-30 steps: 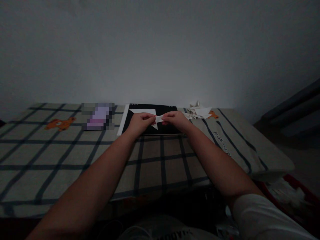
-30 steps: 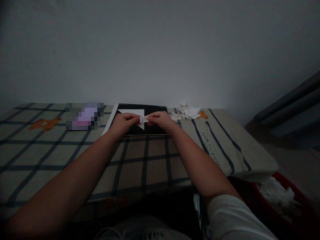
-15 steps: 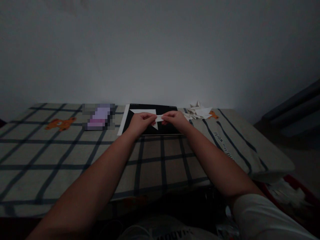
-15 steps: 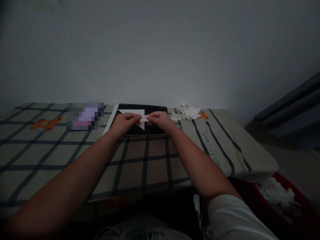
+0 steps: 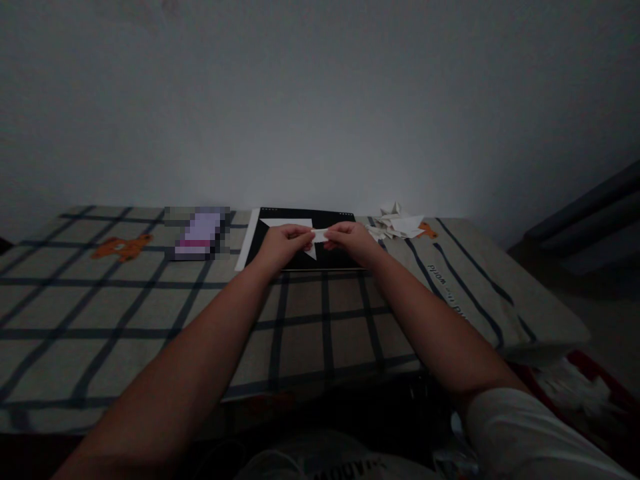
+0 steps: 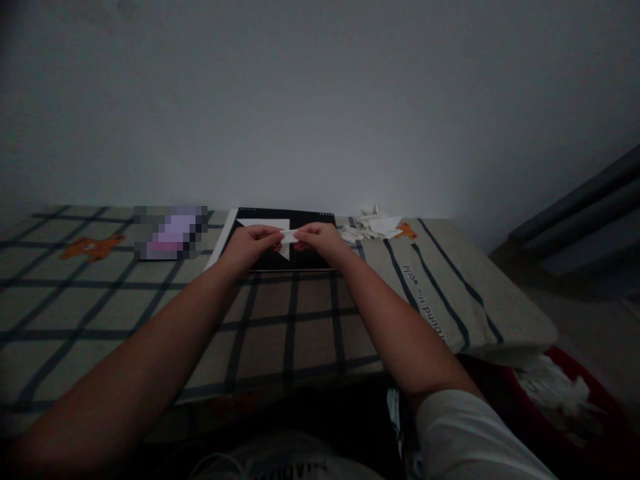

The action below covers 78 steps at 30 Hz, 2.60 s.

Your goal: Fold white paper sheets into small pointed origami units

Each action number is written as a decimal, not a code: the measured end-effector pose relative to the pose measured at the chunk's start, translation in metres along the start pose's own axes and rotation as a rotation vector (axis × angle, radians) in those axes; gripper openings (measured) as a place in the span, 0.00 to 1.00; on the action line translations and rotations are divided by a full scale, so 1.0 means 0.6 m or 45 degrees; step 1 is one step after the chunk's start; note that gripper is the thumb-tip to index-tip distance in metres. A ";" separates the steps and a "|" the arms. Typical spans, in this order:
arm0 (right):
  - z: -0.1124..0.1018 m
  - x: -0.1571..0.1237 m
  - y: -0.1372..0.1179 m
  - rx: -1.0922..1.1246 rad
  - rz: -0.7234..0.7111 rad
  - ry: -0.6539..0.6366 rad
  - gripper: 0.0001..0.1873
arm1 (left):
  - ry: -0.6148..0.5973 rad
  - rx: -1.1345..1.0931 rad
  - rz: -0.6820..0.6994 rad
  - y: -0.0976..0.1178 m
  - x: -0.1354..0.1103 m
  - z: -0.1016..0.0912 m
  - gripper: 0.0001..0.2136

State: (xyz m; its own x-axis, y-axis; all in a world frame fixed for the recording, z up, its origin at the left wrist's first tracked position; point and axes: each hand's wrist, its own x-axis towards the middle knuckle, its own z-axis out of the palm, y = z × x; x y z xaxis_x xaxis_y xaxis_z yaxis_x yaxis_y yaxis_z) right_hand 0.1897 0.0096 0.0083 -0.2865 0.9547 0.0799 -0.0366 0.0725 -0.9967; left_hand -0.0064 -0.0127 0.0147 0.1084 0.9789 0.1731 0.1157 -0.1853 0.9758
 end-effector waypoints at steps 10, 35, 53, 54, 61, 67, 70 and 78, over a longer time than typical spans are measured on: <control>0.003 -0.006 -0.011 0.148 0.098 -0.027 0.11 | -0.032 -0.067 0.047 -0.003 0.001 -0.002 0.16; -0.008 -0.010 -0.013 -0.195 -0.003 -0.088 0.09 | 0.067 0.380 0.264 0.016 -0.009 -0.007 0.05; -0.007 -0.005 -0.006 -0.151 -0.010 -0.041 0.07 | -0.034 0.099 0.046 -0.012 0.007 -0.008 0.15; -0.007 -0.006 -0.007 -0.152 0.005 -0.036 0.07 | -0.033 0.127 0.059 -0.012 0.007 -0.009 0.15; -0.003 -0.006 -0.007 -0.101 0.012 -0.057 0.08 | 0.001 0.180 0.099 -0.005 0.005 -0.007 0.13; -0.004 -0.004 -0.003 -0.088 -0.014 -0.088 0.09 | 0.006 0.251 0.162 -0.005 0.004 -0.006 0.09; -0.004 -0.004 -0.002 -0.116 -0.020 -0.099 0.10 | 0.013 0.314 0.197 -0.004 0.004 -0.006 0.09; -0.001 -0.003 0.002 -0.259 -0.176 -0.103 0.15 | 0.042 0.457 0.305 0.003 0.000 -0.006 0.08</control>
State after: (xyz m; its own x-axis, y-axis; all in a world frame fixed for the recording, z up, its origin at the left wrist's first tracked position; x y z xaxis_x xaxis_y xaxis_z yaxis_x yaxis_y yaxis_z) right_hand 0.1907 0.0082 0.0068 -0.3680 0.9061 0.2086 0.1103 0.2653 -0.9578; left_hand -0.0095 -0.0129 0.0166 0.1427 0.9058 0.3989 0.4279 -0.4198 0.8004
